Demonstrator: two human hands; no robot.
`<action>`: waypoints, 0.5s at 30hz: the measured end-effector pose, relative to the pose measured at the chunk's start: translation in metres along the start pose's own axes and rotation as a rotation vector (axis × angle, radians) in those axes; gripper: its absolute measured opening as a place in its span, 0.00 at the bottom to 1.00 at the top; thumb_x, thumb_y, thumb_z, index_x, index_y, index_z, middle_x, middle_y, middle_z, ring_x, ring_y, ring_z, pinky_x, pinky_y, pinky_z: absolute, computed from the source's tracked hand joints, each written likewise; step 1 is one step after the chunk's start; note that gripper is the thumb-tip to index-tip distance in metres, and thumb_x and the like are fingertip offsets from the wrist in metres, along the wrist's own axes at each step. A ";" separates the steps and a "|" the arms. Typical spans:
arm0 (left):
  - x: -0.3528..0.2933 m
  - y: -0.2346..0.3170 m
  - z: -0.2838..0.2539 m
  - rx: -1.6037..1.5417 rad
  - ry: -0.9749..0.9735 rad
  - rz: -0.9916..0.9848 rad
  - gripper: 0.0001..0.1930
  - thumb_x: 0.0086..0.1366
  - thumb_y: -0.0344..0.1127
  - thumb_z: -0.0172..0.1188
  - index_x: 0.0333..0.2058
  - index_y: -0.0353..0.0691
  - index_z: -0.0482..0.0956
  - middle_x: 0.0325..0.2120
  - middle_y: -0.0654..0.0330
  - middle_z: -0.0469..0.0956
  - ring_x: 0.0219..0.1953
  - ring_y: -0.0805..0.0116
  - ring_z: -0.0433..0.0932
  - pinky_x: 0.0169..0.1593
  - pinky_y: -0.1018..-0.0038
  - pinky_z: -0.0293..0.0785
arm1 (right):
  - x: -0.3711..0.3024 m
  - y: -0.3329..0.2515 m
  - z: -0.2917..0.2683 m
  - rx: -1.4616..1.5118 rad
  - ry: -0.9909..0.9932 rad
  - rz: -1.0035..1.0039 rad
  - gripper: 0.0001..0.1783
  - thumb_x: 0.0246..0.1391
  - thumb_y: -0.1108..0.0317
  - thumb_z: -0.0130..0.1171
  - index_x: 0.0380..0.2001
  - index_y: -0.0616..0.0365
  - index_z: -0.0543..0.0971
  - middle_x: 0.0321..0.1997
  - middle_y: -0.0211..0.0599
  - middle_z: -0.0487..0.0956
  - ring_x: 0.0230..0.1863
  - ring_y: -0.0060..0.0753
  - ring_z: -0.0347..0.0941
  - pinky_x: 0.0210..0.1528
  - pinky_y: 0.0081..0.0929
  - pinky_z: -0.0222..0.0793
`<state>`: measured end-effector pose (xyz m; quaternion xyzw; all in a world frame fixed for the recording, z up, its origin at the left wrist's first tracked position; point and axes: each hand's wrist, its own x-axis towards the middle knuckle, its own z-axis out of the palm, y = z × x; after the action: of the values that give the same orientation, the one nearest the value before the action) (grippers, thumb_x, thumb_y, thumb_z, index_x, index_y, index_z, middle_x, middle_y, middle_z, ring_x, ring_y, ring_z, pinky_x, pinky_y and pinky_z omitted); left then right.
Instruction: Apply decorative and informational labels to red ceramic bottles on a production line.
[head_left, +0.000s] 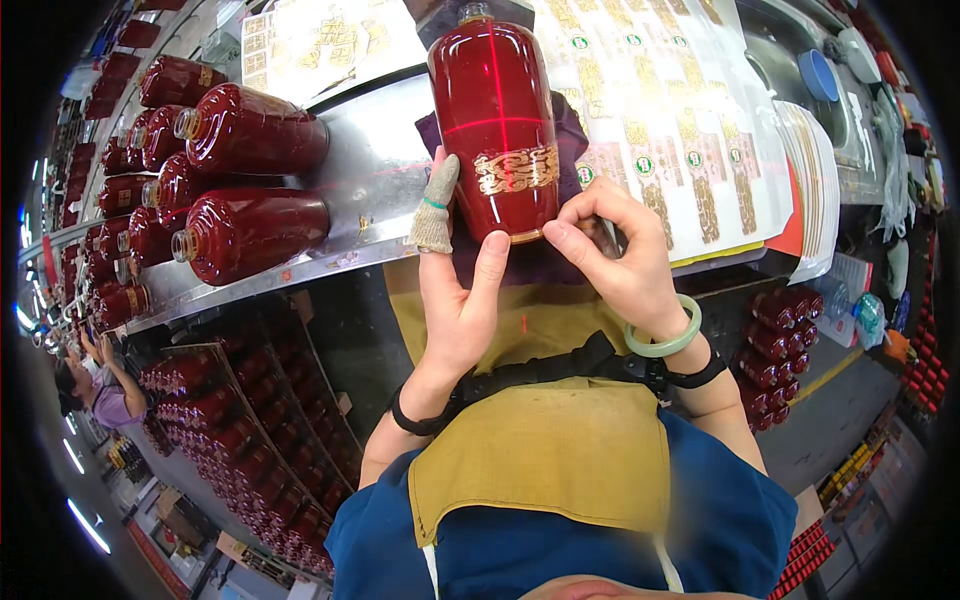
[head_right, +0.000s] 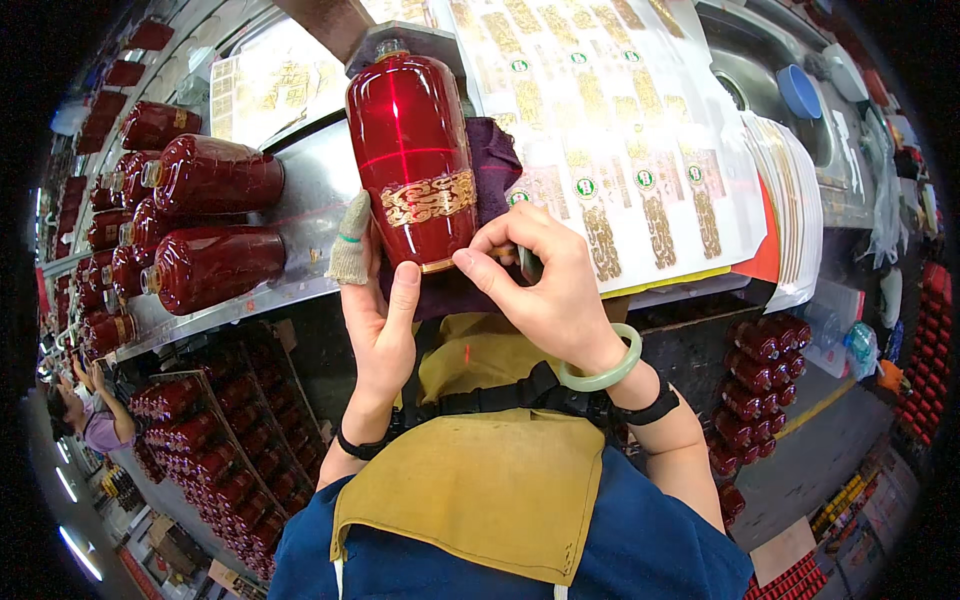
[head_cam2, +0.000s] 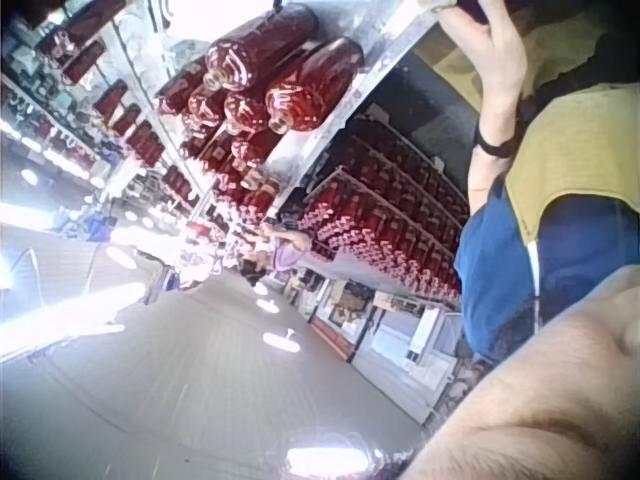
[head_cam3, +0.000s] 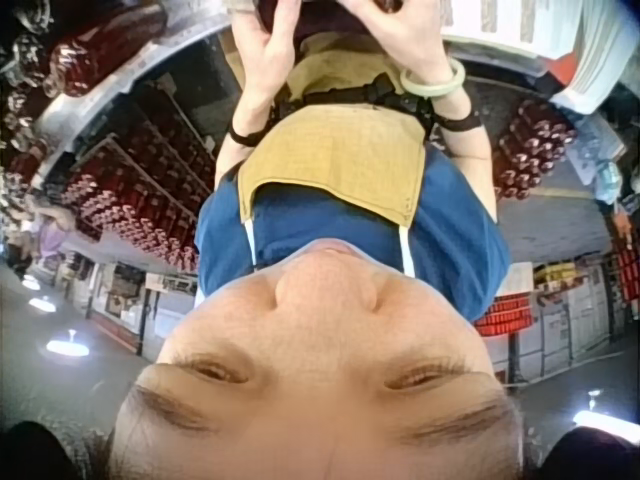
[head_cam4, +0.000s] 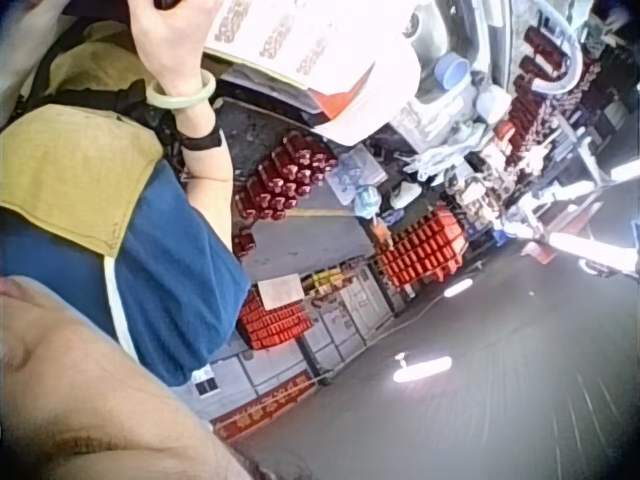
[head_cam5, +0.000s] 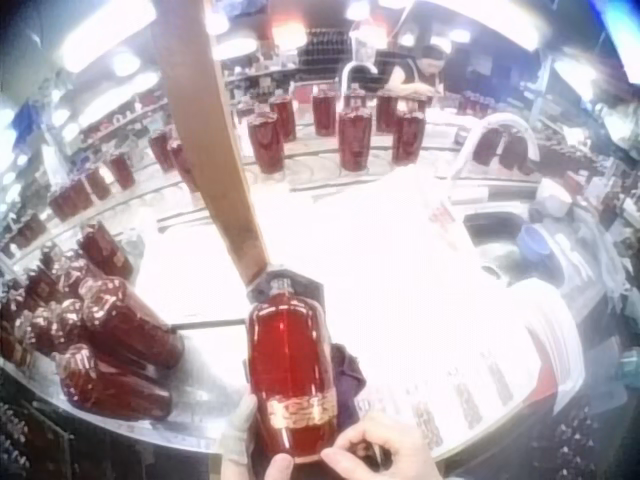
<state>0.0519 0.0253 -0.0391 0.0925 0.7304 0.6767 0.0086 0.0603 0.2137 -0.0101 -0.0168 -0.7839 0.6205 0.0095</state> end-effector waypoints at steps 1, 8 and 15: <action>0.000 0.000 0.000 0.000 -0.001 -0.002 0.34 0.69 0.26 0.56 0.71 0.31 0.55 0.74 0.44 0.52 0.75 0.53 0.51 0.75 0.60 0.45 | 0.000 0.001 0.000 0.000 0.001 0.002 0.07 0.54 0.71 0.70 0.29 0.62 0.82 0.27 0.31 0.75 0.27 0.23 0.66 0.31 0.25 0.62; 0.000 -0.001 0.003 -0.004 0.015 -0.011 0.34 0.69 0.26 0.56 0.71 0.31 0.56 0.74 0.44 0.53 0.75 0.54 0.53 0.75 0.60 0.47 | 0.000 0.002 0.003 -0.021 0.017 -0.003 0.07 0.53 0.71 0.71 0.28 0.61 0.81 0.26 0.32 0.75 0.26 0.24 0.66 0.31 0.25 0.62; 0.001 -0.001 0.000 -0.097 0.043 -0.027 0.32 0.69 0.26 0.56 0.70 0.30 0.59 0.72 0.44 0.56 0.74 0.54 0.55 0.75 0.60 0.49 | 0.001 0.003 0.004 -0.052 0.030 -0.035 0.09 0.52 0.70 0.71 0.27 0.60 0.80 0.26 0.32 0.74 0.25 0.25 0.65 0.29 0.26 0.62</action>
<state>0.0508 0.0252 -0.0400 0.0674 0.6979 0.7130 0.0065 0.0593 0.2106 -0.0139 -0.0126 -0.7997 0.5995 0.0314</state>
